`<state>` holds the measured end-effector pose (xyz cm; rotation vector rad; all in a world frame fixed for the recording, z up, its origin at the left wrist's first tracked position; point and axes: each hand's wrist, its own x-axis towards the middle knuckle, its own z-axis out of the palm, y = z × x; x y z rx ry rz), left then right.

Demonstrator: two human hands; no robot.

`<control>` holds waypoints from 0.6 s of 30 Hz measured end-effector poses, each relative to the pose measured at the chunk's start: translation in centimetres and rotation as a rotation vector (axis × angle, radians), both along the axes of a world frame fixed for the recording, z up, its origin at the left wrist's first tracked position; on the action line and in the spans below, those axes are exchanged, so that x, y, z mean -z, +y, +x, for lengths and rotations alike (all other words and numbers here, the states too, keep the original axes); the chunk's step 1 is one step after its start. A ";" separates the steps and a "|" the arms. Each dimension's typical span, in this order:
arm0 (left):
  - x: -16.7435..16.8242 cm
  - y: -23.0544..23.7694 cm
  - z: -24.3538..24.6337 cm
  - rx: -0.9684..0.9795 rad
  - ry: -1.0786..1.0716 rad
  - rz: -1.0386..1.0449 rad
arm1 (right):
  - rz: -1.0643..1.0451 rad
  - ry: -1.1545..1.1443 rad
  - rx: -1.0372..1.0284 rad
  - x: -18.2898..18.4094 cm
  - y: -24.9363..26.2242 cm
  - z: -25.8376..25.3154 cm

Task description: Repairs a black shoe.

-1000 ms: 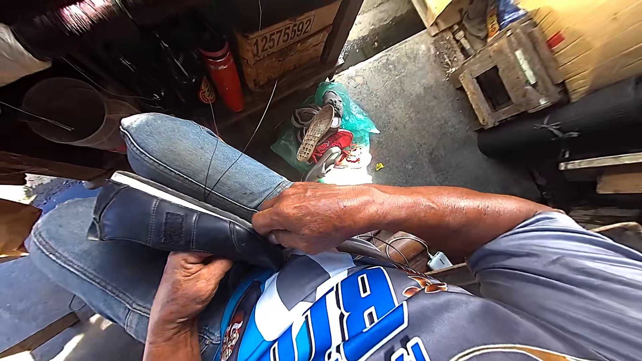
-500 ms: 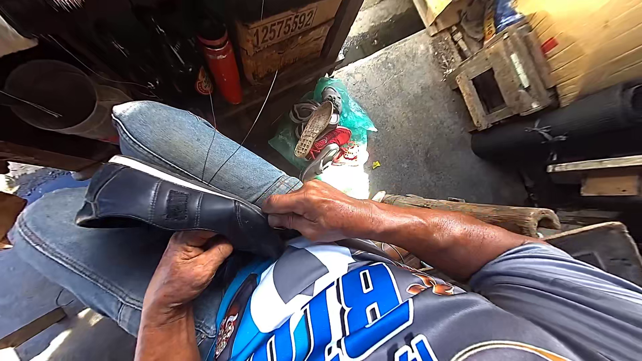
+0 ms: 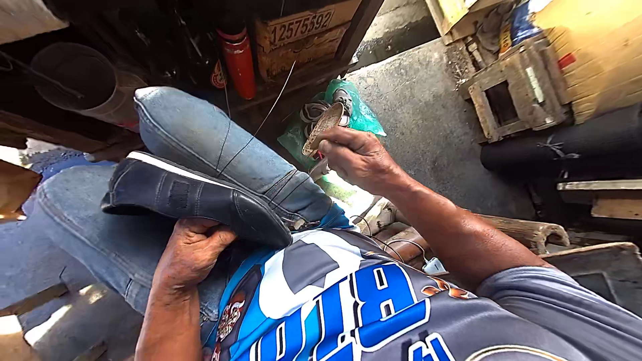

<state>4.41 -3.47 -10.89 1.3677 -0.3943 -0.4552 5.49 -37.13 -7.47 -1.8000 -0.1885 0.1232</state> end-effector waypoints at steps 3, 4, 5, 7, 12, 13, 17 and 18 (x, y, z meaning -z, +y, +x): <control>-0.7 0.4 -1.0 -0.114 -0.036 0.050 | 0.295 0.230 -0.129 -1.1 1.2 -0.4; -1.3 0.6 -1.2 -0.143 -0.077 0.120 | 0.374 0.271 -0.182 -1.2 1.7 -0.5; -1.9 0.8 -1.5 -0.175 -0.135 0.240 | 0.441 0.300 -0.237 -1.3 2.0 -0.6; -2.8 1.4 -2.0 -0.251 -0.258 0.523 | 0.535 0.342 -0.358 -1.3 2.8 -0.9; -4.2 2.7 -3.4 -0.336 -0.325 0.770 | 0.416 0.310 -0.774 -2.9 4.0 -0.9; -4.5 2.8 -3.6 -0.333 -0.325 0.753 | 0.328 0.227 -0.816 -3.7 3.9 -1.0; -4.5 3.1 -3.8 -0.301 -0.328 0.718 | 0.001 0.053 -0.870 -6.0 2.0 -0.6; -4.4 3.2 -3.9 -0.287 -0.327 0.728 | -0.071 0.040 -0.838 -6.1 1.9 -0.4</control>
